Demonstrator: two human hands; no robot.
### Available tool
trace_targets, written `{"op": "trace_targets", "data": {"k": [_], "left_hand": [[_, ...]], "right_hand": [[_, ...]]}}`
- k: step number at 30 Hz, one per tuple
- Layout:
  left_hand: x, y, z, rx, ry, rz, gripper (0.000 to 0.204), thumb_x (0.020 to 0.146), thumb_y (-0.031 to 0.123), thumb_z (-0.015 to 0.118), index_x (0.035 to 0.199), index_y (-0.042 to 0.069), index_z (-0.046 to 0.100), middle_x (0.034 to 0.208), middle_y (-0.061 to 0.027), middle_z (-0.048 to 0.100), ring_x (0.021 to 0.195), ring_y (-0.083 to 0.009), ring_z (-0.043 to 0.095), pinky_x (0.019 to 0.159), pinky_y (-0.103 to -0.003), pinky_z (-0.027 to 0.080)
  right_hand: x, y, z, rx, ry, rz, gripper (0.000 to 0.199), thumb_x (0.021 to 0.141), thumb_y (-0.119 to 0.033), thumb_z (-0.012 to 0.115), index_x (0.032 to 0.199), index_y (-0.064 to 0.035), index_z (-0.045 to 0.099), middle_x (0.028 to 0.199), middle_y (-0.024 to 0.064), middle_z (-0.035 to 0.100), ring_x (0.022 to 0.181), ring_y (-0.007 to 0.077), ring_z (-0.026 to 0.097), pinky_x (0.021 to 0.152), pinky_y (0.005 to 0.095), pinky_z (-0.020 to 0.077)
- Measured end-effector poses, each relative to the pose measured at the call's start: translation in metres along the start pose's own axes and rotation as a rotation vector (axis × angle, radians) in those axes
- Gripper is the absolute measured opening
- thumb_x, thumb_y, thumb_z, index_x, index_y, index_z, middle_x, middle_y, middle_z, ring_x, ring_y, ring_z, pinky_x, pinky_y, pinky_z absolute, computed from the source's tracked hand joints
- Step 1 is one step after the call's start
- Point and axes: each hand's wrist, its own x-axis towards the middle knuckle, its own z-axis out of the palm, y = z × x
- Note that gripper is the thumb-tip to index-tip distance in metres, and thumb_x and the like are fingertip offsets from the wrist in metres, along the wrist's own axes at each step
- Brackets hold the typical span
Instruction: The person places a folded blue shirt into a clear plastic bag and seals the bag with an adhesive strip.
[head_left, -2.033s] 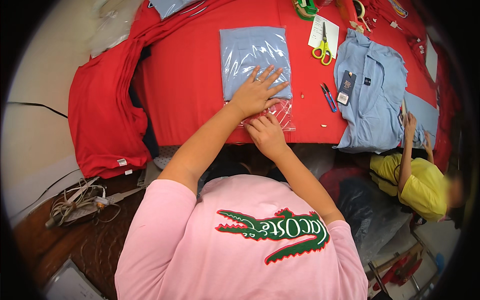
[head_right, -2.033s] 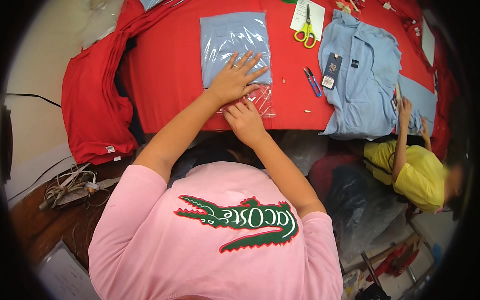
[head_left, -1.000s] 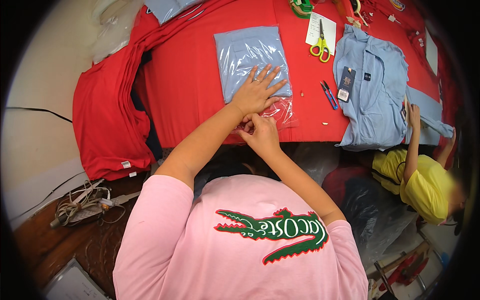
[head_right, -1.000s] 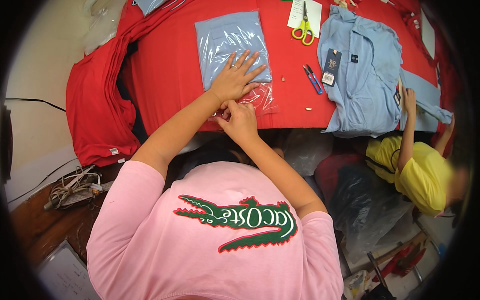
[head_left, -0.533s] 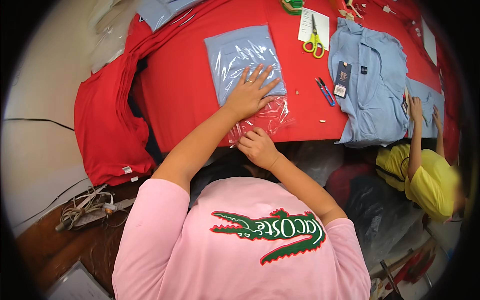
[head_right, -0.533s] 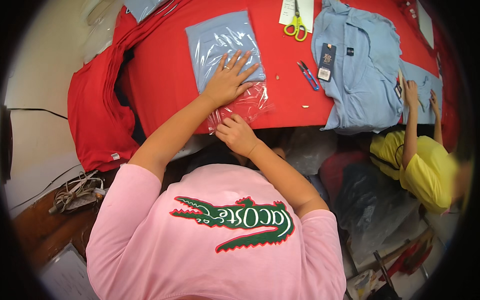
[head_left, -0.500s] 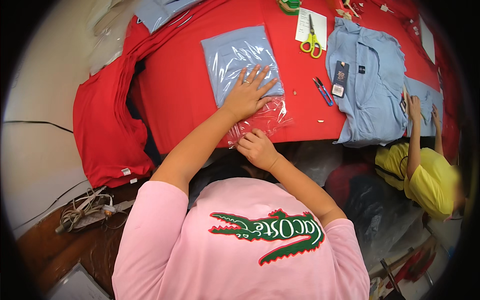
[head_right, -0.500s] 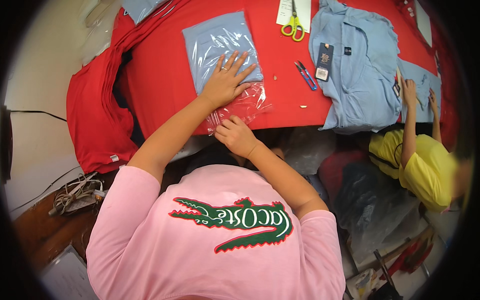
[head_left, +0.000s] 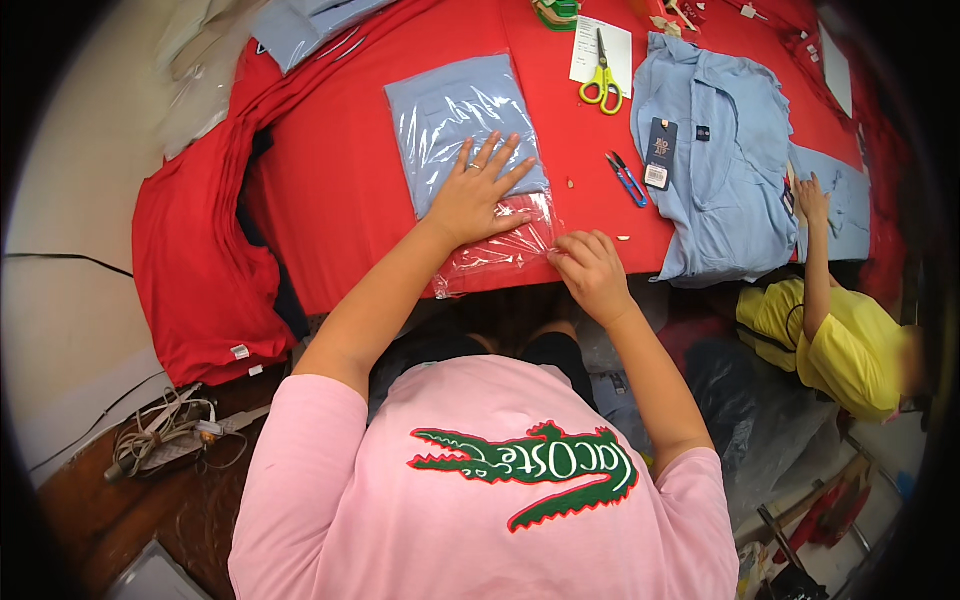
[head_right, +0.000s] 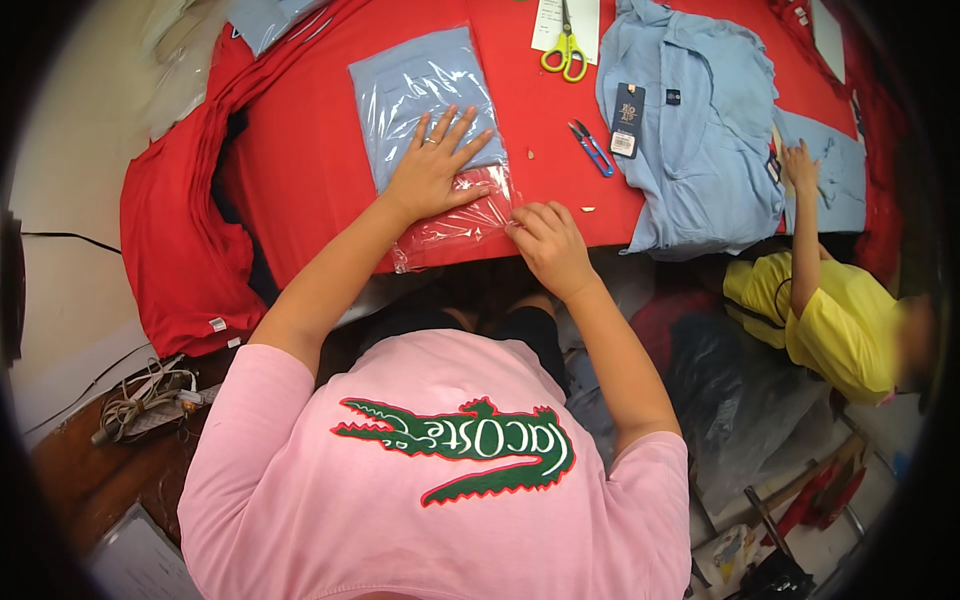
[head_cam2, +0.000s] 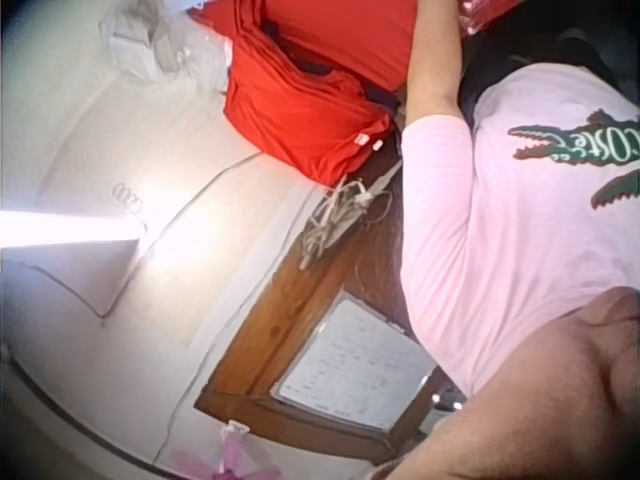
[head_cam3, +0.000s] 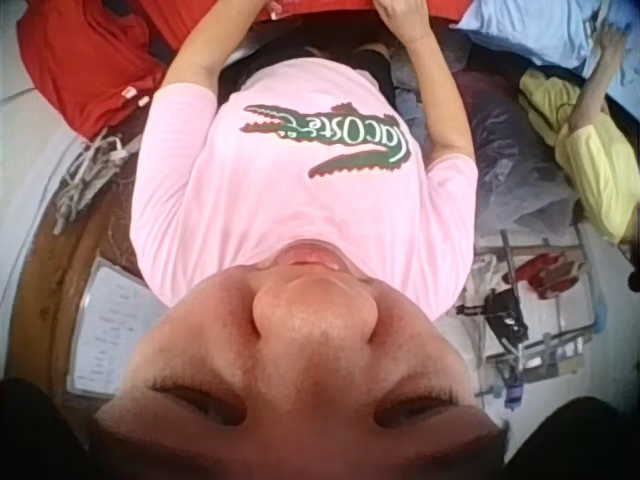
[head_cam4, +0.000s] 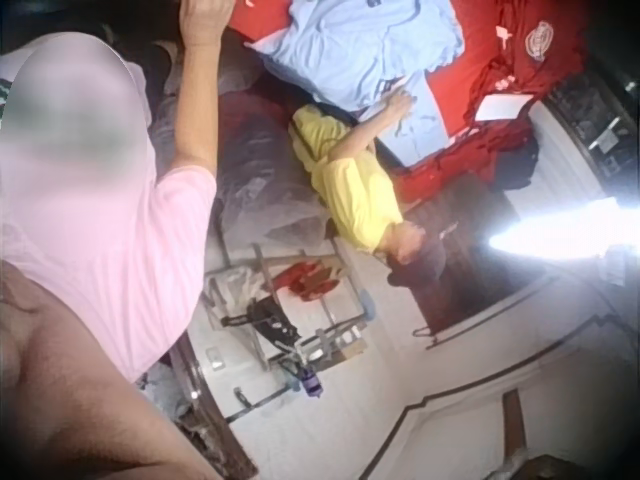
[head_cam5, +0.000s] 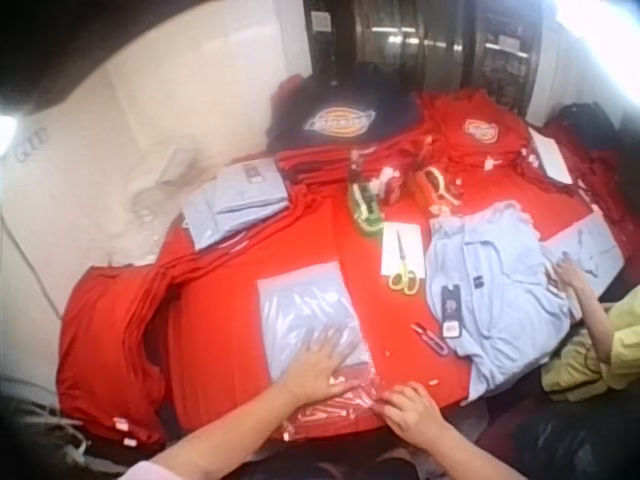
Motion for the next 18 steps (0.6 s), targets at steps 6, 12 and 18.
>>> {"op": "trace_targets", "data": {"k": [6, 12, 18], "left_hand": [[-0.002, -0.002, 0.002, 0.004, -0.026, 0.061, 0.093, 0.094, 0.074, 0.064, 0.172, 0.028, 0.039, 0.182, -0.0105, 0.026, 0.167, -0.0376, 0.024, 0.135, -0.062, 0.014], [-0.002, -0.001, 0.002, 0.014, -0.039, 0.063, 0.095, 0.093, 0.073, 0.065, 0.172, 0.029, 0.038, 0.183, -0.0100, 0.025, 0.168, -0.0376, 0.023, 0.135, -0.062, 0.014], [-0.014, 0.009, -0.002, -0.021, -0.026, 0.053, 0.094, 0.094, 0.067, 0.067, 0.173, 0.027, 0.036, 0.184, -0.0131, 0.020, 0.169, -0.0389, 0.018, 0.135, -0.063, 0.012]], "right_hand": [[-0.015, -0.018, 0.003, -0.119, 0.000, -0.109, 0.022, 0.091, -0.013, 0.068, 0.109, -0.0050, 0.077, 0.122, 0.0062, 0.072, 0.123, 0.0234, 0.066, 0.108, 0.0458, 0.0491], [-0.030, -0.026, 0.008, -0.096, -0.007, -0.055, 0.021, 0.091, -0.010, 0.075, 0.112, -0.0086, 0.079, 0.120, 0.0039, 0.073, 0.122, 0.0239, 0.067, 0.107, 0.0460, 0.0494], [-0.024, -0.018, 0.004, -0.079, 0.029, -0.009, 0.031, 0.091, -0.008, 0.078, 0.122, -0.0088, 0.075, 0.120, 0.0066, 0.073, 0.113, 0.0267, 0.068, 0.103, 0.0473, 0.0509]]}}
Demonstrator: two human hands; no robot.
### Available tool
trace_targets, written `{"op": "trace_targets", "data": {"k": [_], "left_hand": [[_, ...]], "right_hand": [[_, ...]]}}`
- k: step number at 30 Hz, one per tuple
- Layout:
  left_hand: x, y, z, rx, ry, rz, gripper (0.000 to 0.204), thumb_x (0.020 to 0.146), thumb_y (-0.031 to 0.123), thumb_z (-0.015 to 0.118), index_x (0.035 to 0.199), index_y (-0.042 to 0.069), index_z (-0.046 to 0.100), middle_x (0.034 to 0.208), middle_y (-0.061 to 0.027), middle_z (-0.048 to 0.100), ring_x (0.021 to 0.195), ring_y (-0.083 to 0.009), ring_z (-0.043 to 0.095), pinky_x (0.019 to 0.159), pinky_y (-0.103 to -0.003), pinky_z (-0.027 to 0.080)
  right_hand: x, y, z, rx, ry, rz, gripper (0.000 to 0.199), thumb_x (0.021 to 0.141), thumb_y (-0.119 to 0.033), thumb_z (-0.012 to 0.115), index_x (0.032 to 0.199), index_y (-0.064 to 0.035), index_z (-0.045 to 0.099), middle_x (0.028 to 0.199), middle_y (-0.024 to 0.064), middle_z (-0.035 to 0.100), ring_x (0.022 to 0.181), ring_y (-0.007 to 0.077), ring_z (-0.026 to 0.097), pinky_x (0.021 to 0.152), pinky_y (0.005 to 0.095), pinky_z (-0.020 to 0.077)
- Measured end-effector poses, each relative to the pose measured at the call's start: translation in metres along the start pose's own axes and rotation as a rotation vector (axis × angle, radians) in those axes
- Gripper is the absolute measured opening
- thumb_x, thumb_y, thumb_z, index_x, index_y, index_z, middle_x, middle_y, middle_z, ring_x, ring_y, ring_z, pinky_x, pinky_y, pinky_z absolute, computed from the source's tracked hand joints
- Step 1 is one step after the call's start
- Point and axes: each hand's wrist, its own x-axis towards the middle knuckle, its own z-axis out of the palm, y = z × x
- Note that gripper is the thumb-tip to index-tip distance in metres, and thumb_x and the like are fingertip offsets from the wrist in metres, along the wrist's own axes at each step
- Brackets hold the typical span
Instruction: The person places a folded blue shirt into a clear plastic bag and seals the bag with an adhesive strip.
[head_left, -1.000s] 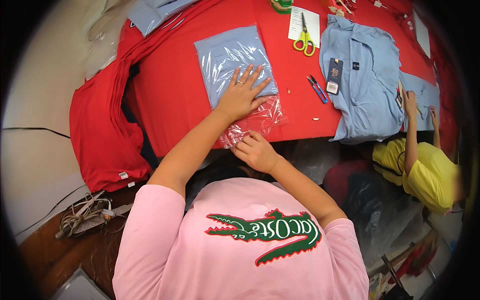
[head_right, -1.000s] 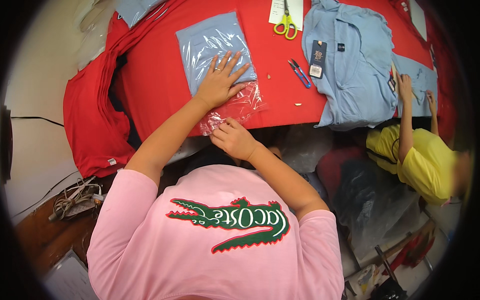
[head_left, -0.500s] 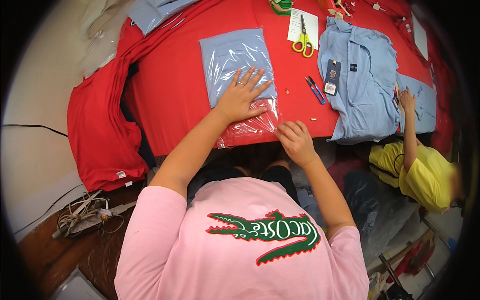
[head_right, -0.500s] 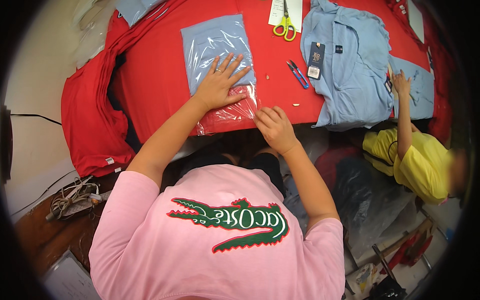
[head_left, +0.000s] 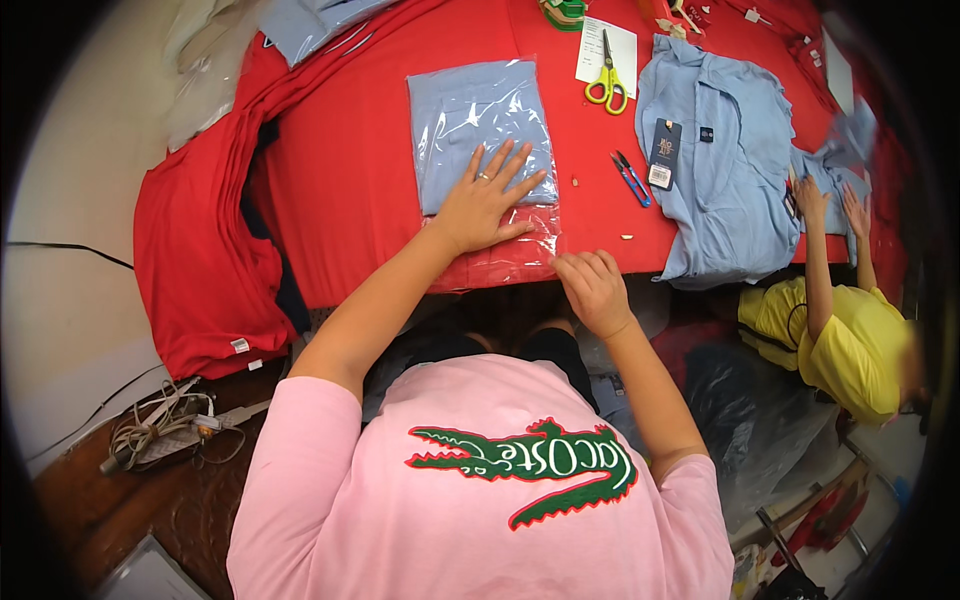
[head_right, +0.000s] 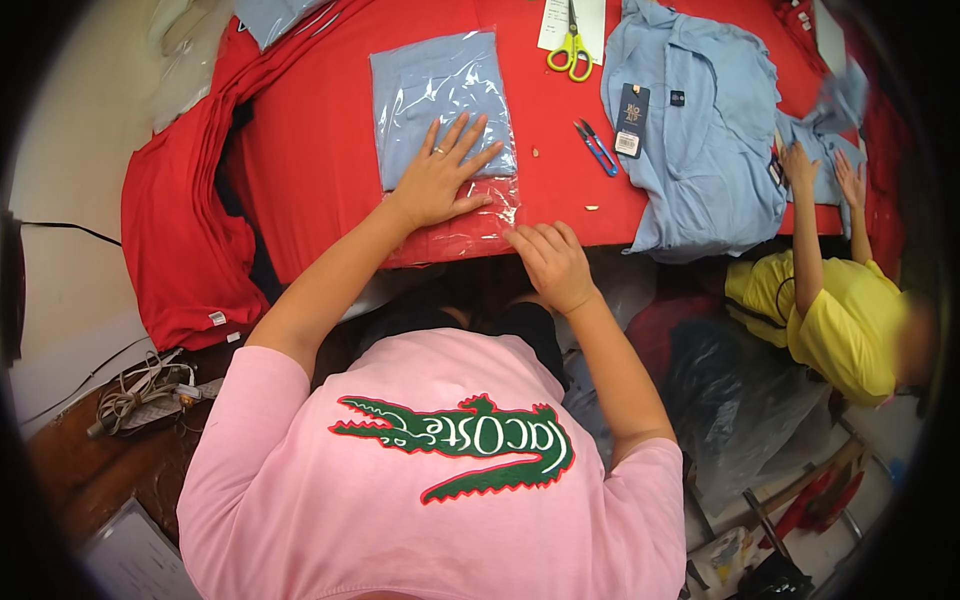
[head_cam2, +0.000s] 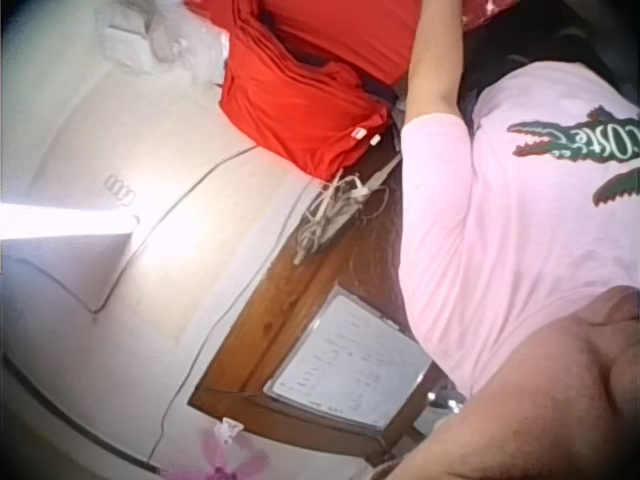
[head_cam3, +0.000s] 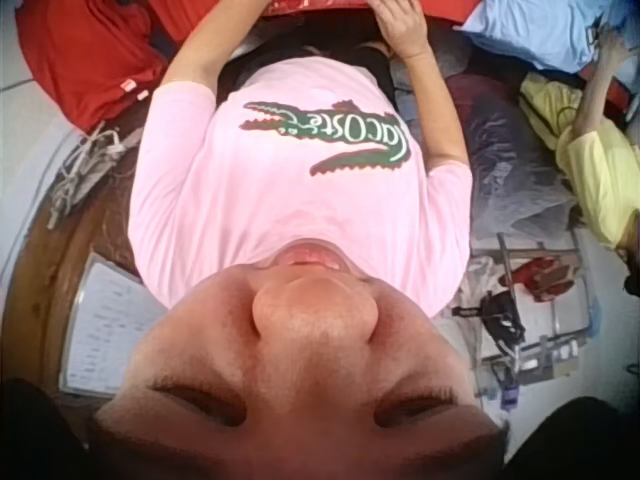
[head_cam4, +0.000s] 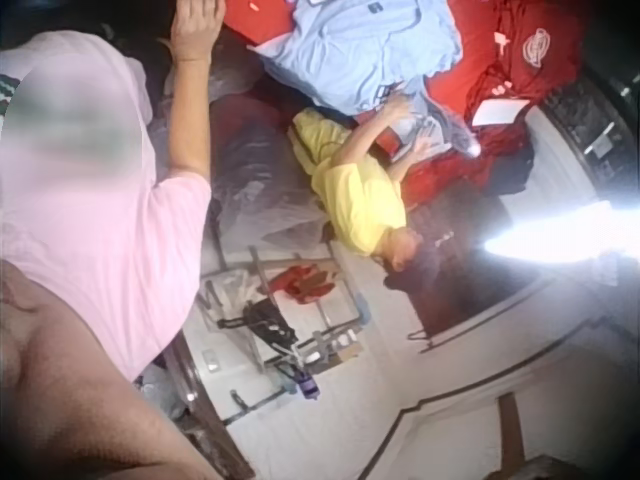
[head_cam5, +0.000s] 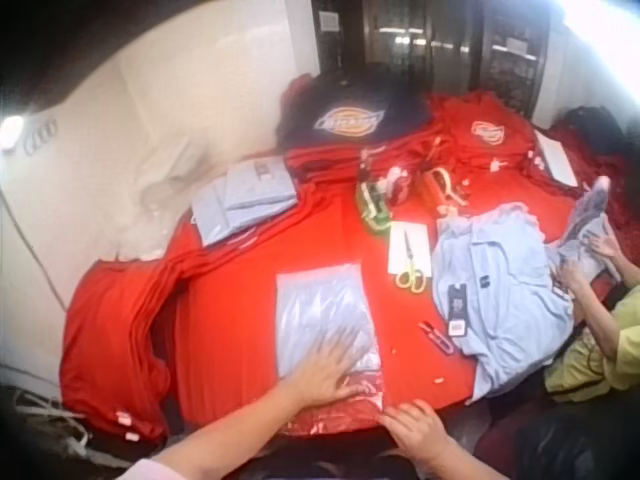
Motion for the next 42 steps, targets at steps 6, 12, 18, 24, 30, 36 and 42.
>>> {"op": "trace_targets", "data": {"k": [6, 12, 18, 24, 30, 36, 42], "left_hand": [[-0.061, 0.022, -0.021, -0.210, -0.102, -0.088, 0.101, 0.094, 0.065, 0.071, 0.173, 0.013, 0.034, 0.183, -0.0174, 0.019, 0.170, -0.0399, 0.013, 0.136, -0.060, 0.010], [-0.155, 0.029, -0.037, -0.196, -0.279, -0.114, 0.101, 0.093, 0.051, 0.079, 0.172, 0.008, 0.034, 0.182, -0.0179, 0.021, 0.169, -0.0377, 0.018, 0.136, -0.058, 0.013], [-0.170, 0.034, -0.033, -0.393, 0.161, -0.386, 0.041, 0.103, 0.020, 0.074, 0.141, 0.006, 0.071, 0.153, -0.0135, 0.065, 0.151, -0.0323, 0.054, 0.130, -0.054, 0.034], [-0.140, 0.013, -0.075, -0.739, 0.321, -0.472, 0.018, 0.106, 0.011, 0.069, 0.118, 0.001, 0.079, 0.127, -0.0151, 0.080, 0.129, -0.0319, 0.072, 0.117, -0.048, 0.050], [-0.092, -0.022, -0.093, -0.835, 0.340, -0.552, 0.029, 0.114, 0.018, 0.059, 0.123, -0.003, 0.076, 0.119, -0.0144, 0.080, 0.118, -0.0272, 0.075, 0.106, -0.040, 0.056], [-0.045, -0.055, -0.035, -0.972, 0.493, -0.863, 0.033, 0.117, 0.024, 0.054, 0.106, -0.002, 0.072, 0.098, -0.0158, 0.077, 0.091, -0.0213, 0.078, 0.081, -0.037, 0.059], [-0.032, -0.047, -0.024, -0.717, 0.467, -0.919, 0.039, 0.118, 0.027, 0.051, 0.093, 0.000, 0.062, 0.086, -0.0129, 0.072, 0.071, -0.0222, 0.074, 0.066, -0.038, 0.056]], "right_hand": [[0.026, 0.020, -0.014, 0.161, -0.168, 0.019, 0.019, 0.089, -0.008, 0.076, 0.107, -0.0048, 0.073, 0.125, 0.0112, 0.070, 0.118, 0.0314, 0.065, 0.106, 0.0484, 0.0504], [0.035, 0.017, -0.027, 0.252, -0.237, -0.029, 0.013, 0.086, -0.005, 0.081, 0.090, -0.0059, 0.069, 0.145, 0.0107, 0.070, 0.136, 0.0334, 0.063, 0.112, 0.0521, 0.0464], [0.045, 0.008, -0.039, 0.565, -0.178, 0.276, 0.012, 0.085, -0.001, 0.080, 0.093, -0.0049, 0.072, 0.123, 0.0110, 0.081, 0.124, 0.0302, 0.073, 0.112, 0.0491, 0.0468], [0.072, 0.019, -0.049, 0.815, -0.271, 0.526, 0.009, 0.089, 0.001, 0.078, 0.098, -0.0027, 0.077, 0.110, 0.0099, 0.083, 0.113, 0.0230, 0.077, 0.107, 0.0413, 0.0527], [0.104, 0.043, -0.041, 1.073, -0.159, 0.723, 0.008, 0.103, -0.003, 0.071, 0.106, 0.0041, 0.073, 0.107, 0.0094, 0.081, 0.105, 0.0159, 0.075, 0.098, 0.0327, 0.0576], [0.158, 0.058, 0.015, 1.007, 0.090, 0.857, 0.011, 0.109, -0.008, 0.066, 0.111, 0.0030, 0.068, 0.093, 0.0078, 0.073, 0.082, 0.0149, 0.075, 0.074, 0.0283, 0.0595], [0.169, 0.064, 0.054, 0.905, 0.173, 1.046, 0.013, 0.111, -0.011, 0.062, 0.111, 0.0012, 0.065, 0.084, 0.0072, 0.070, 0.071, 0.0178, 0.077, 0.061, 0.0288, 0.0564]]}}
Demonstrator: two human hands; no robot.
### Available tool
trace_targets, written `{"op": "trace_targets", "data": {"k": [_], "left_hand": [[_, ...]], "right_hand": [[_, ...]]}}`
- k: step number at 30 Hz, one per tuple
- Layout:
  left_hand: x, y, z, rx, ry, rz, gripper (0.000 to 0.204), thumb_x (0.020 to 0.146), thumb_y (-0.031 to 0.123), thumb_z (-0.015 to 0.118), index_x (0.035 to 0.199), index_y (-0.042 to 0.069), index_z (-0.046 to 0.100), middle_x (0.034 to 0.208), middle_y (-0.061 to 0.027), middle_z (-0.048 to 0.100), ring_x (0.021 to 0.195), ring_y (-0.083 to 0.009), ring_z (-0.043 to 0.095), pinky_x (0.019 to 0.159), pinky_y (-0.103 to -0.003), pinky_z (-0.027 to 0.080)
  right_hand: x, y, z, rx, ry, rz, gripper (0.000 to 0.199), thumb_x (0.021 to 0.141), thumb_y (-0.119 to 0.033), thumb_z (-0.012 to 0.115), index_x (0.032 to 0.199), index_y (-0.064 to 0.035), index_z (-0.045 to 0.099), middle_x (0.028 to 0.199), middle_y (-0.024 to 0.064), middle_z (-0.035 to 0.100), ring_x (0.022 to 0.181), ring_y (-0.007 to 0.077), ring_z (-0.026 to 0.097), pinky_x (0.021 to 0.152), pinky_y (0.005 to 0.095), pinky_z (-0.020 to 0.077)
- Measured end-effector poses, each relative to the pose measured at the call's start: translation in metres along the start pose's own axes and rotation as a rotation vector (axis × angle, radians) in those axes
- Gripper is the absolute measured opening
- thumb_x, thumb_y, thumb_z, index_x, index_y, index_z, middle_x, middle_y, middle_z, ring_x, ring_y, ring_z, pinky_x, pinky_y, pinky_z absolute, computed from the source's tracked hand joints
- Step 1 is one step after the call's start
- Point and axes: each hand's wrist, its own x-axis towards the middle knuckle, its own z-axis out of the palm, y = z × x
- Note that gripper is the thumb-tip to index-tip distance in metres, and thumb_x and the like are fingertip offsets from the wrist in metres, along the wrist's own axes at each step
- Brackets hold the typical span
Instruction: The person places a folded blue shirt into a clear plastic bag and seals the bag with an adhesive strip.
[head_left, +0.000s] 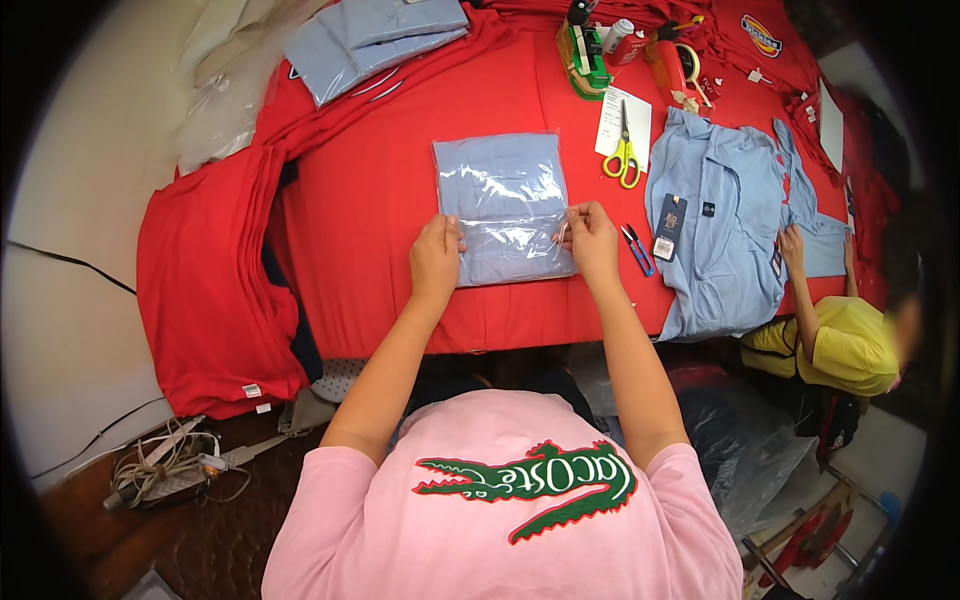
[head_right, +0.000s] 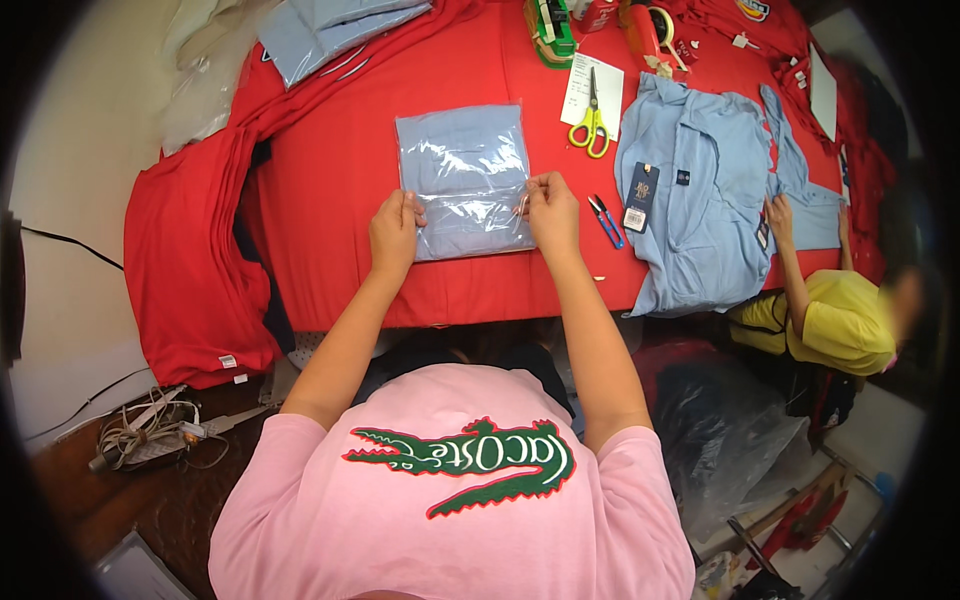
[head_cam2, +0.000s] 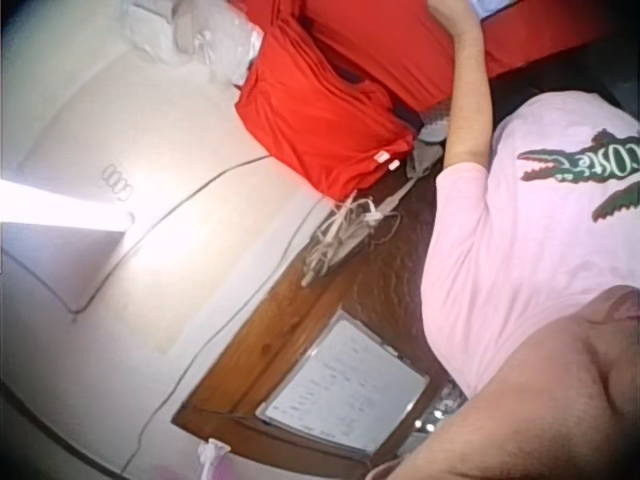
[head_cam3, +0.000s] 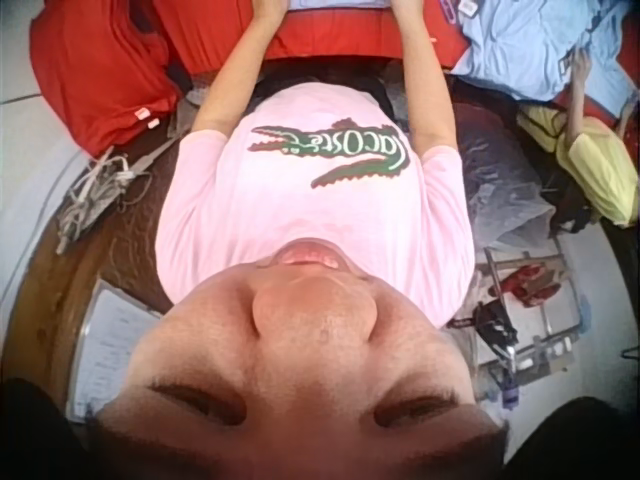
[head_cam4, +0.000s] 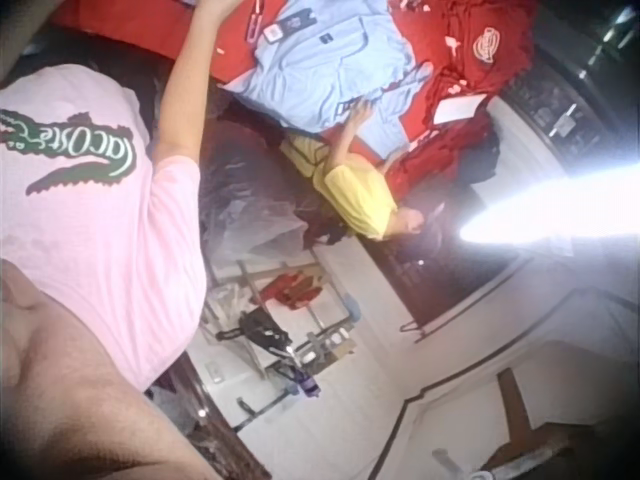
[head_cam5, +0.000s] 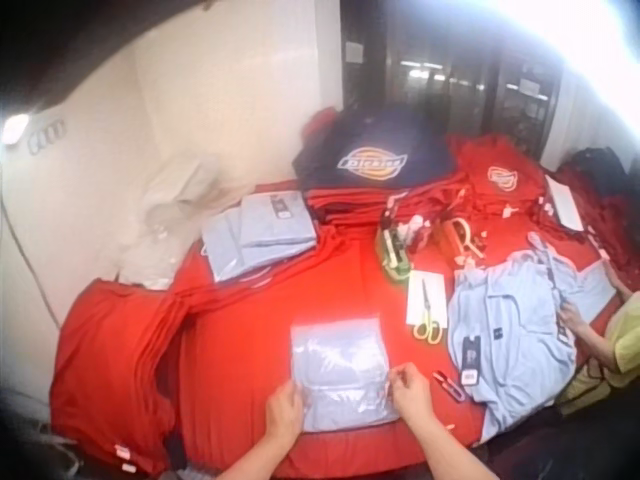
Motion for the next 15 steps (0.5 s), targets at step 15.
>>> {"op": "trace_targets", "data": {"k": [15], "left_hand": [[-0.002, -0.038, 0.019, 0.291, 0.158, 0.236, 0.018, 0.115, 0.022, 0.057, 0.103, 0.008, 0.059, 0.077, -0.0143, 0.069, 0.068, -0.0383, 0.070, 0.059, -0.050, 0.055]], "right_hand": [[-0.014, 0.020, 0.024, -0.336, 0.300, -0.243, 0.017, 0.114, -0.021, 0.059, 0.114, -0.0051, 0.063, 0.090, 0.0144, 0.075, 0.073, 0.0320, 0.070, 0.065, 0.0425, 0.0552]]}}
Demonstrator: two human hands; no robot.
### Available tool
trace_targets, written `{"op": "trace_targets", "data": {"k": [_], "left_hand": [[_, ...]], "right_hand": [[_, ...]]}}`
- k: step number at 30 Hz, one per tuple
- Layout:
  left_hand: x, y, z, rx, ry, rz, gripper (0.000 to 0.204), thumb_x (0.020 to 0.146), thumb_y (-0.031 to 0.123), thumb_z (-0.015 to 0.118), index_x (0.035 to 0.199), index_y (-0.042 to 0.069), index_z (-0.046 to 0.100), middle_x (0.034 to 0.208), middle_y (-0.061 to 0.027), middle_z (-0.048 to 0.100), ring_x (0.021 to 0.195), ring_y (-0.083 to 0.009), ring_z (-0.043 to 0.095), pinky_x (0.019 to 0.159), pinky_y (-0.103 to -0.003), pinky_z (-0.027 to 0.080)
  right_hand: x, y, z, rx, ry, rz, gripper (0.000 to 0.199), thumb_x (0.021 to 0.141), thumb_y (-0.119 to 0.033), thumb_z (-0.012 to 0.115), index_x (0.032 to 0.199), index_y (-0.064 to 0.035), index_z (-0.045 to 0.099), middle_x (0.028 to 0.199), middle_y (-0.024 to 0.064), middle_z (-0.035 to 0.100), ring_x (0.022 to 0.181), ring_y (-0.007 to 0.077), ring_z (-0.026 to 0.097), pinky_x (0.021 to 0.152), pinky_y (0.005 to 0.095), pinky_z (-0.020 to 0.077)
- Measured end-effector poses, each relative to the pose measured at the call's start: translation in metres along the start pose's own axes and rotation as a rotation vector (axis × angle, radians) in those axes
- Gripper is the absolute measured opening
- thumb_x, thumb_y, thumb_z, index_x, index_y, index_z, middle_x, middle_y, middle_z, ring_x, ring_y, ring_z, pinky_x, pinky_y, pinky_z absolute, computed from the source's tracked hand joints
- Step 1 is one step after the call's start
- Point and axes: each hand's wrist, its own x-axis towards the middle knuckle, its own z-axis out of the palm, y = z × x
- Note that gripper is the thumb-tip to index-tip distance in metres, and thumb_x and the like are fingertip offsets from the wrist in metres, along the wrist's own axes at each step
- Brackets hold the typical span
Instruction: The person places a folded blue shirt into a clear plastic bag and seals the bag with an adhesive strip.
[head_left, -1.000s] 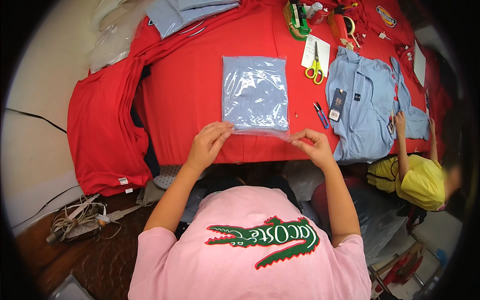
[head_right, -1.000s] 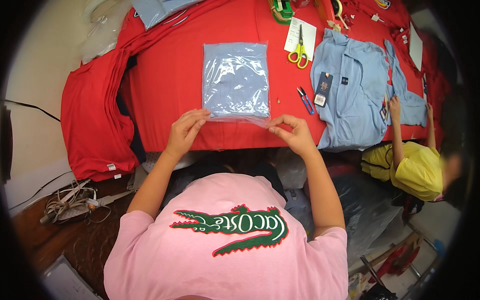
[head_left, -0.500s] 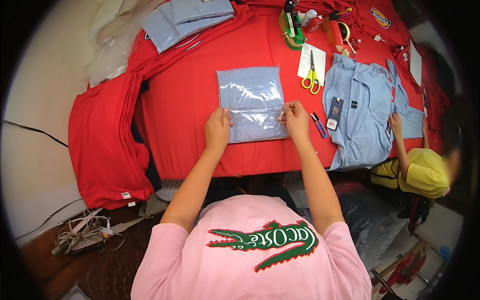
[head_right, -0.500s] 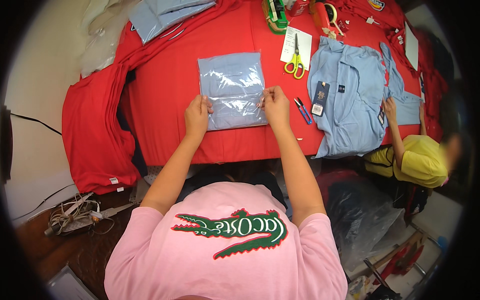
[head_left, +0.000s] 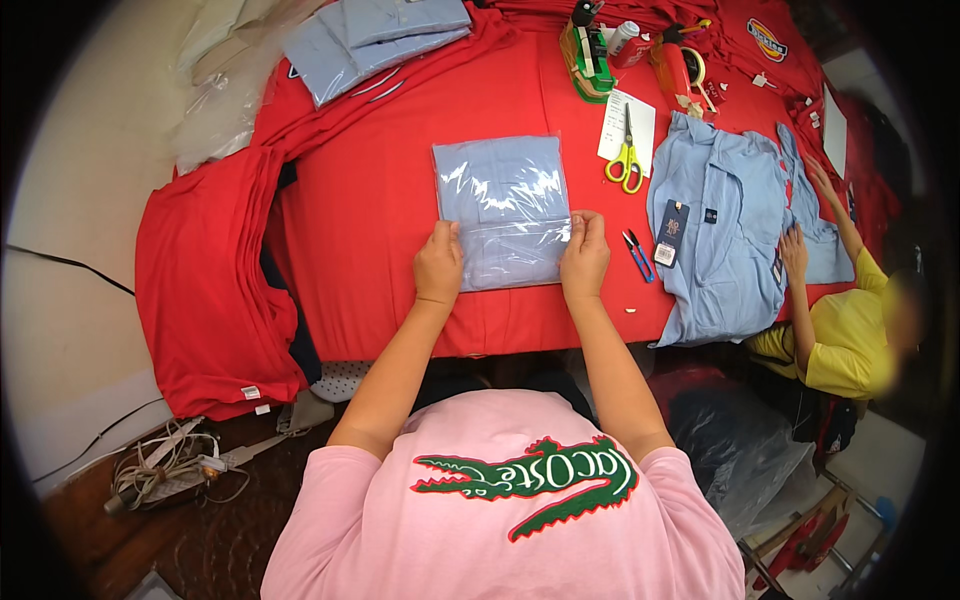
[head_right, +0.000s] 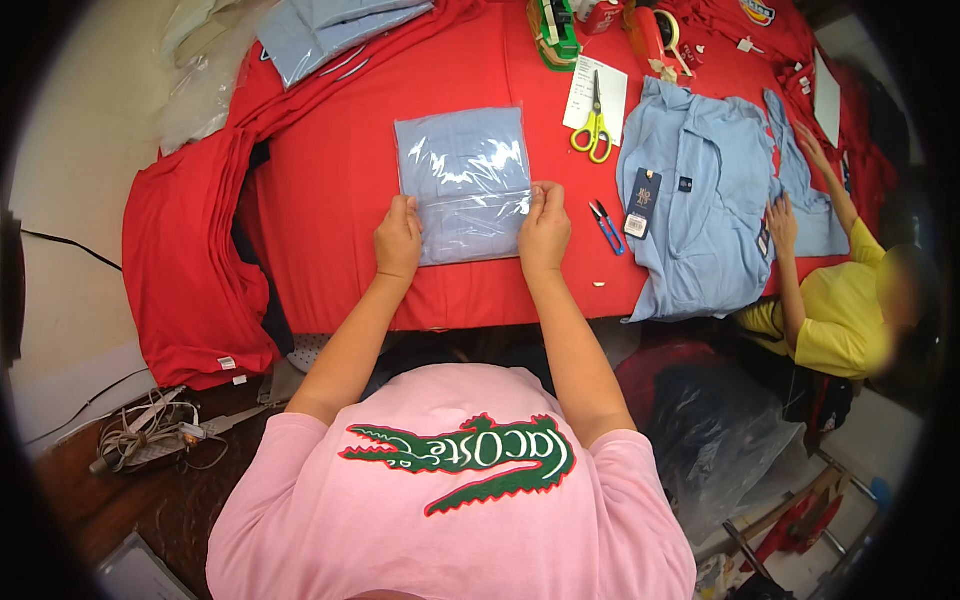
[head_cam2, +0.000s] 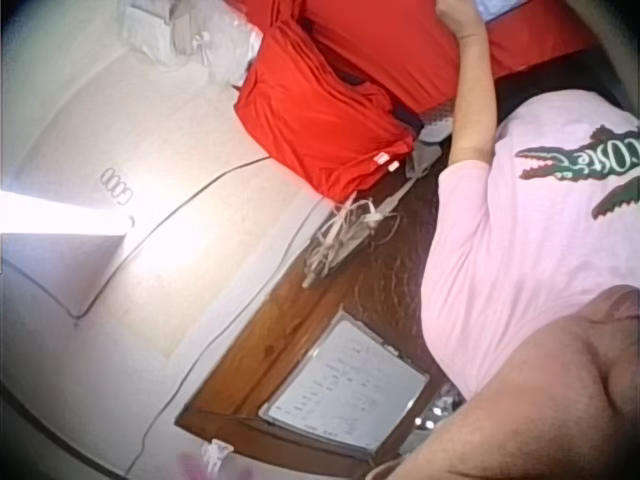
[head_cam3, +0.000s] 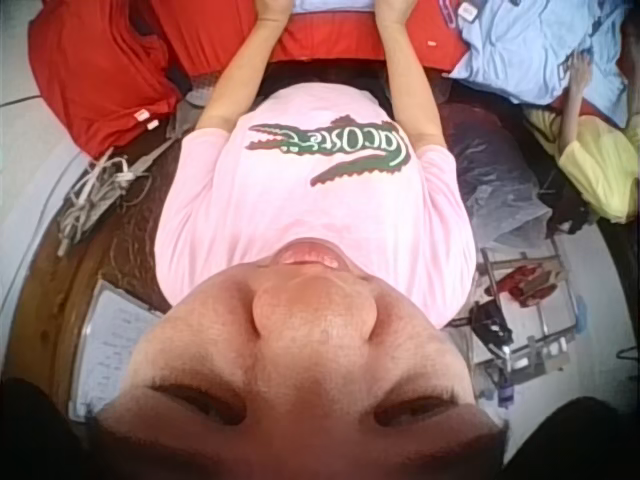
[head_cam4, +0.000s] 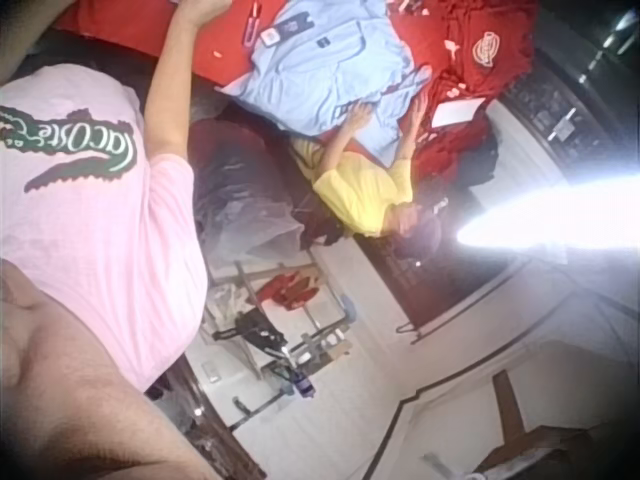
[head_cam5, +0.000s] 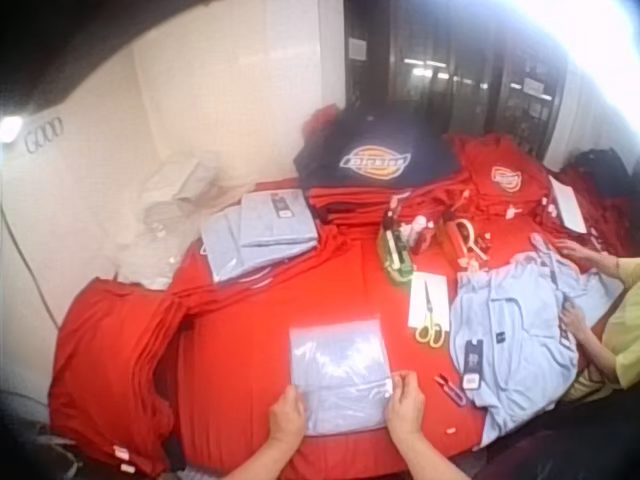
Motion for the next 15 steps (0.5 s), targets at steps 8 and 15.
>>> {"op": "trace_targets", "data": {"k": [8, 15], "left_hand": [[0.005, 0.024, -0.011, -0.022, 0.045, -0.093, 0.016, 0.107, 0.017, 0.066, 0.119, 0.007, 0.064, 0.114, -0.0190, 0.072, 0.102, -0.0401, 0.072, 0.085, -0.052, 0.057], [0.017, 0.060, -0.008, 0.259, -0.129, 0.485, 0.050, 0.103, 0.019, 0.070, 0.152, 0.015, 0.061, 0.168, -0.0164, 0.047, 0.154, -0.0388, 0.046, 0.125, -0.056, 0.038]], "right_hand": [[0.015, -0.001, -0.014, -0.303, -0.067, -0.124, 0.021, 0.106, -0.024, 0.070, 0.123, -0.0110, 0.066, 0.103, 0.0121, 0.077, 0.085, 0.0355, 0.075, 0.072, 0.0477, 0.0571], [0.009, -0.019, -0.009, -0.361, -0.073, -0.655, 0.045, 0.102, -0.014, 0.068, 0.146, -0.0055, 0.060, 0.150, 0.0147, 0.063, 0.141, 0.0361, 0.058, 0.116, 0.0527, 0.0447]]}}
